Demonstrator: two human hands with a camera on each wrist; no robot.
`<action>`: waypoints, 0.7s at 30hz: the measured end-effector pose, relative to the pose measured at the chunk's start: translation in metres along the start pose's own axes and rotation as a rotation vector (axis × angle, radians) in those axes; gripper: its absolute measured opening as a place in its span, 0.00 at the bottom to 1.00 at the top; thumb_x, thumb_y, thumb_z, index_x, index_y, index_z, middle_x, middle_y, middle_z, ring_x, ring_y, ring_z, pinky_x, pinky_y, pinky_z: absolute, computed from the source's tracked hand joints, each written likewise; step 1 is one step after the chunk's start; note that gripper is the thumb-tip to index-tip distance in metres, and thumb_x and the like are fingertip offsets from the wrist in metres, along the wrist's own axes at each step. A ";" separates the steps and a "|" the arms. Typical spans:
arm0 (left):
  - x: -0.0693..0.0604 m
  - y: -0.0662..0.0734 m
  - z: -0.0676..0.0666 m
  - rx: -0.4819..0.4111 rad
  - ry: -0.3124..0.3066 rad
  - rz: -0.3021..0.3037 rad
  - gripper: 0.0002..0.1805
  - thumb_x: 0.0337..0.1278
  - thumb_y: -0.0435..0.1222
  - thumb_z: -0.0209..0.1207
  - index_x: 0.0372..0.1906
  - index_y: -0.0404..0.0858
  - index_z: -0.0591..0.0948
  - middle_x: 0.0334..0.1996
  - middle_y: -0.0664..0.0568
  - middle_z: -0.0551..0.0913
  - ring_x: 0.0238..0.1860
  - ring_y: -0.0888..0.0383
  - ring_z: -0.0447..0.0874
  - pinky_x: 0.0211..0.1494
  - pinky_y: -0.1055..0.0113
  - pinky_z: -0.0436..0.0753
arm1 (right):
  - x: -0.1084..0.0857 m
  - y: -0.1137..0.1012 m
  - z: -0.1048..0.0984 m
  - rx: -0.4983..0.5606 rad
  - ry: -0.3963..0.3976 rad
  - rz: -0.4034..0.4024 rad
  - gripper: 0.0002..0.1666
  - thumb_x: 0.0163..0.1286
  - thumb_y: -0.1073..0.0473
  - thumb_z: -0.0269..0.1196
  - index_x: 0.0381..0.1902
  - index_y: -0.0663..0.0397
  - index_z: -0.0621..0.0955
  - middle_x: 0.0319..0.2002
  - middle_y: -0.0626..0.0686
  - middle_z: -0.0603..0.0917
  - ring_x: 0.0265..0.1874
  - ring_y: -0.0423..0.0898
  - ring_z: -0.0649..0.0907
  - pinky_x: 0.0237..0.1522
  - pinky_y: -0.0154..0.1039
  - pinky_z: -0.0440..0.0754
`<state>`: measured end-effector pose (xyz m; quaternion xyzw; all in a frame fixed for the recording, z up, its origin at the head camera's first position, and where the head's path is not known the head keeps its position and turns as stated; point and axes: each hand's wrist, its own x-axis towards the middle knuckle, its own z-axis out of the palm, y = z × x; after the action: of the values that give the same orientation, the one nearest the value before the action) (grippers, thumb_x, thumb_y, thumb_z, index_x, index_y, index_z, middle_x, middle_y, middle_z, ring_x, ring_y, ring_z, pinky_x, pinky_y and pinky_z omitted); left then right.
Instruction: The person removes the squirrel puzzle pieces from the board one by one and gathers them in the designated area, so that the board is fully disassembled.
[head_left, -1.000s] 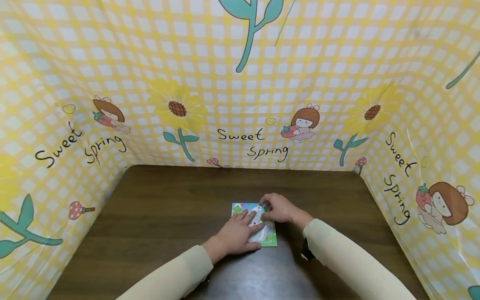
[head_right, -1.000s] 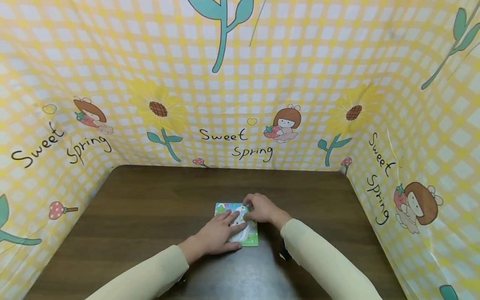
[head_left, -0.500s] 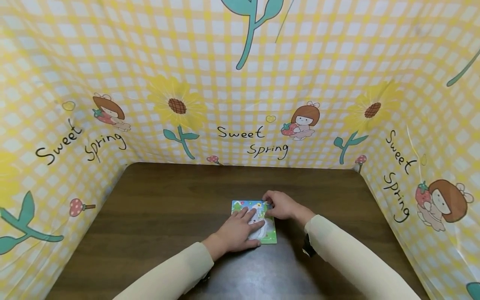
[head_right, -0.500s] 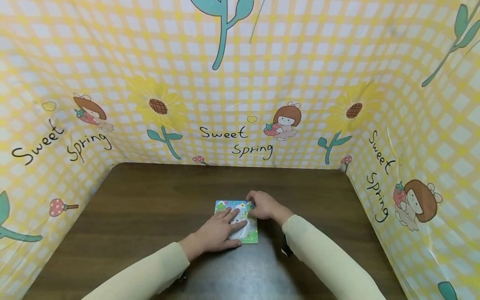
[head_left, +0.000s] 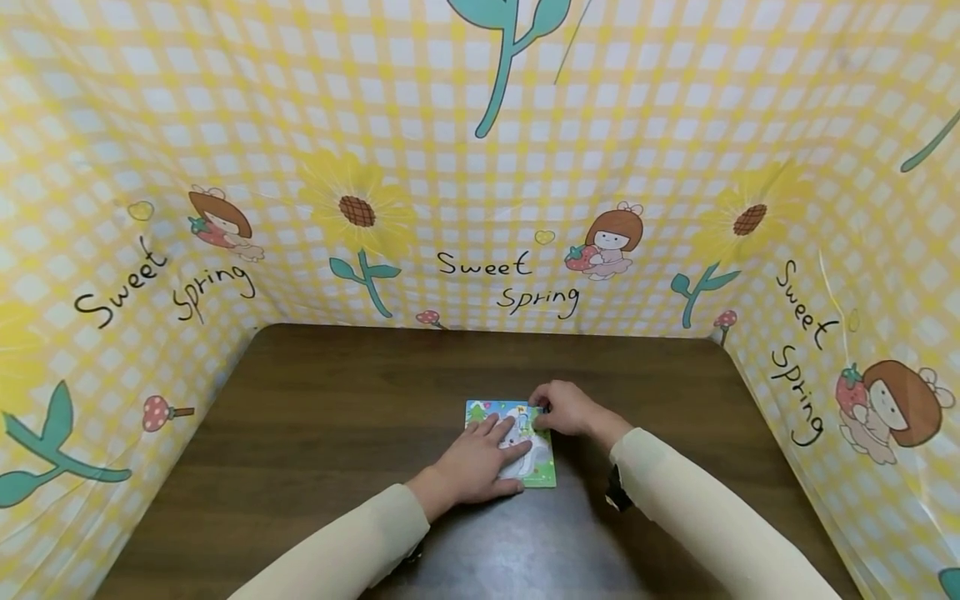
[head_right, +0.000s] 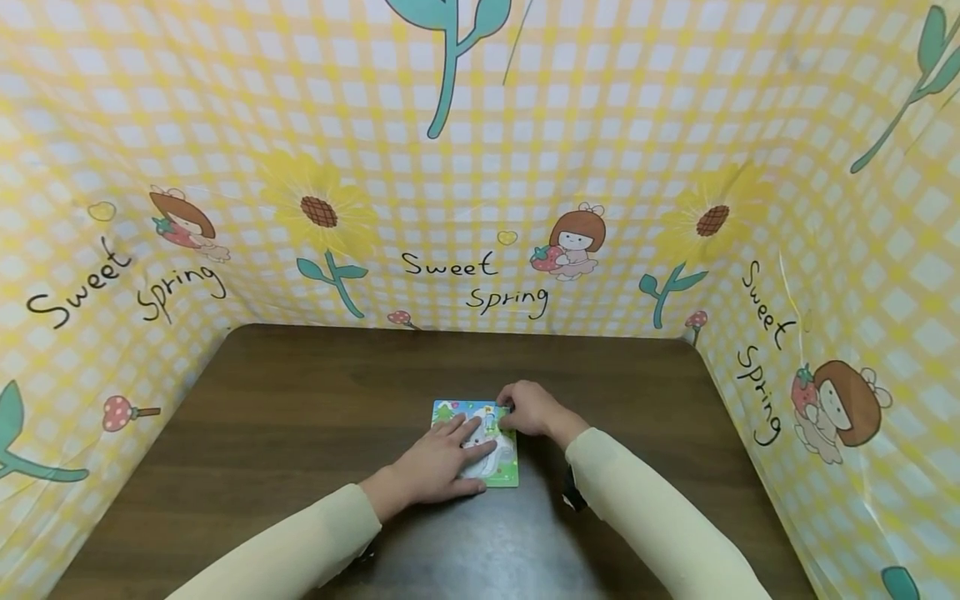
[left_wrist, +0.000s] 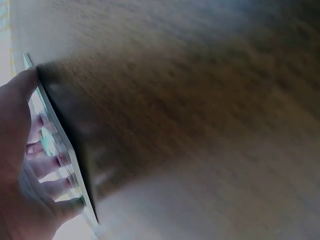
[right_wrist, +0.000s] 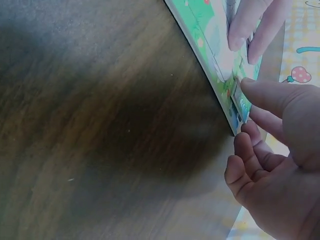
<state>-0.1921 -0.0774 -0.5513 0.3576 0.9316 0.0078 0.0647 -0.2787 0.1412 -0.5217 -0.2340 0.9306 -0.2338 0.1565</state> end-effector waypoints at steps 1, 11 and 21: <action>0.000 0.000 0.000 0.001 0.001 0.000 0.37 0.70 0.68 0.47 0.79 0.62 0.64 0.80 0.43 0.59 0.79 0.38 0.58 0.74 0.41 0.67 | 0.000 0.001 -0.001 -0.004 0.006 -0.015 0.18 0.63 0.59 0.74 0.50 0.56 0.87 0.43 0.51 0.87 0.45 0.46 0.84 0.53 0.48 0.82; 0.002 0.001 -0.004 -0.006 -0.001 0.001 0.37 0.70 0.67 0.49 0.79 0.62 0.65 0.80 0.43 0.60 0.79 0.38 0.58 0.75 0.41 0.67 | -0.007 0.008 0.002 0.081 0.100 -0.040 0.12 0.67 0.62 0.70 0.48 0.51 0.88 0.41 0.49 0.87 0.39 0.43 0.83 0.46 0.46 0.83; -0.001 -0.004 0.000 -0.077 0.002 -0.024 0.39 0.68 0.70 0.48 0.79 0.62 0.65 0.81 0.46 0.58 0.81 0.41 0.55 0.77 0.36 0.59 | -0.019 0.012 -0.005 0.320 0.180 -0.010 0.05 0.69 0.61 0.70 0.42 0.50 0.88 0.35 0.47 0.85 0.34 0.44 0.80 0.37 0.40 0.80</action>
<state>-0.1938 -0.0806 -0.5516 0.3435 0.9349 0.0434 0.0776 -0.2693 0.1617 -0.5198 -0.1888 0.8905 -0.3999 0.1067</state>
